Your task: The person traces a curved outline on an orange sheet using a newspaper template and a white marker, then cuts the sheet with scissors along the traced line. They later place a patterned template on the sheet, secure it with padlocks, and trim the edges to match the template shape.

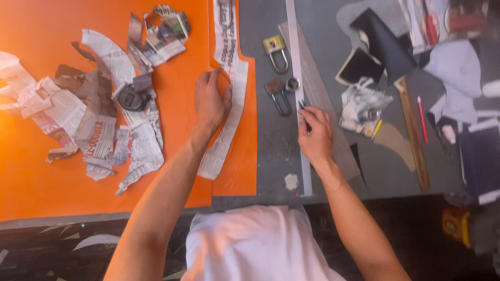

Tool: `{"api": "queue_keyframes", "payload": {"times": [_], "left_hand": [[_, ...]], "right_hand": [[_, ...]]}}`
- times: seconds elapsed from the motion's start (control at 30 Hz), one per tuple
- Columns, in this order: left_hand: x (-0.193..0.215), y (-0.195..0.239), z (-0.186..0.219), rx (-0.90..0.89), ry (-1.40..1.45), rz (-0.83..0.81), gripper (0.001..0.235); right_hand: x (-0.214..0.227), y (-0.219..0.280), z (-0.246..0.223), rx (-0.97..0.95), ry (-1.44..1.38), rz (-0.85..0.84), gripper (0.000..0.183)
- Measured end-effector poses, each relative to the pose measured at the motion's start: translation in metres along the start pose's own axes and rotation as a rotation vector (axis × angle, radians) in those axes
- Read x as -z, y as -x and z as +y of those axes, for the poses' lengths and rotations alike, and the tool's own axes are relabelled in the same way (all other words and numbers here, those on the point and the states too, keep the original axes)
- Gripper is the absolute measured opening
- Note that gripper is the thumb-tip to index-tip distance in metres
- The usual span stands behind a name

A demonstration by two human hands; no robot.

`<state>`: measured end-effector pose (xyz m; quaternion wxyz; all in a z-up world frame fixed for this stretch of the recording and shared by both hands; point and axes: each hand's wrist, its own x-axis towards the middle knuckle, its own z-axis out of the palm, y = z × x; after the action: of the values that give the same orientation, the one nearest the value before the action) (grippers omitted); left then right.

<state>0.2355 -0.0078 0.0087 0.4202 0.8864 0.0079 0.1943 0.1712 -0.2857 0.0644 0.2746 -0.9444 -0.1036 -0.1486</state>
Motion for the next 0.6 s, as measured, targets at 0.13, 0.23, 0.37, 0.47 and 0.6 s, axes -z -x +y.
{"api": "queue_keyframes", "payload": {"times": [0.13,0.23,0.37,0.47,0.6], "left_hand": [[-0.009,-0.031,-0.005,0.076,-0.003,0.052,0.05],[-0.021,-0.037,-0.001,0.088,0.019,0.085,0.051],[-0.033,-0.041,0.003,0.148,0.002,0.168,0.055],[-0.033,-0.046,0.006,0.31,0.029,0.147,0.057],[-0.031,-0.059,0.005,0.527,0.115,0.097,0.055]], "right_hand": [[-0.019,-0.087,-0.007,0.164,-0.138,-0.042,0.024],[-0.056,-0.158,-0.014,0.23,-0.21,-0.094,0.026],[-0.124,-0.255,-0.024,0.362,-0.216,-0.189,0.038],[-0.178,-0.306,-0.031,0.487,-0.178,-0.146,0.046],[-0.22,-0.33,-0.022,0.537,-0.065,-0.194,0.049]]}}
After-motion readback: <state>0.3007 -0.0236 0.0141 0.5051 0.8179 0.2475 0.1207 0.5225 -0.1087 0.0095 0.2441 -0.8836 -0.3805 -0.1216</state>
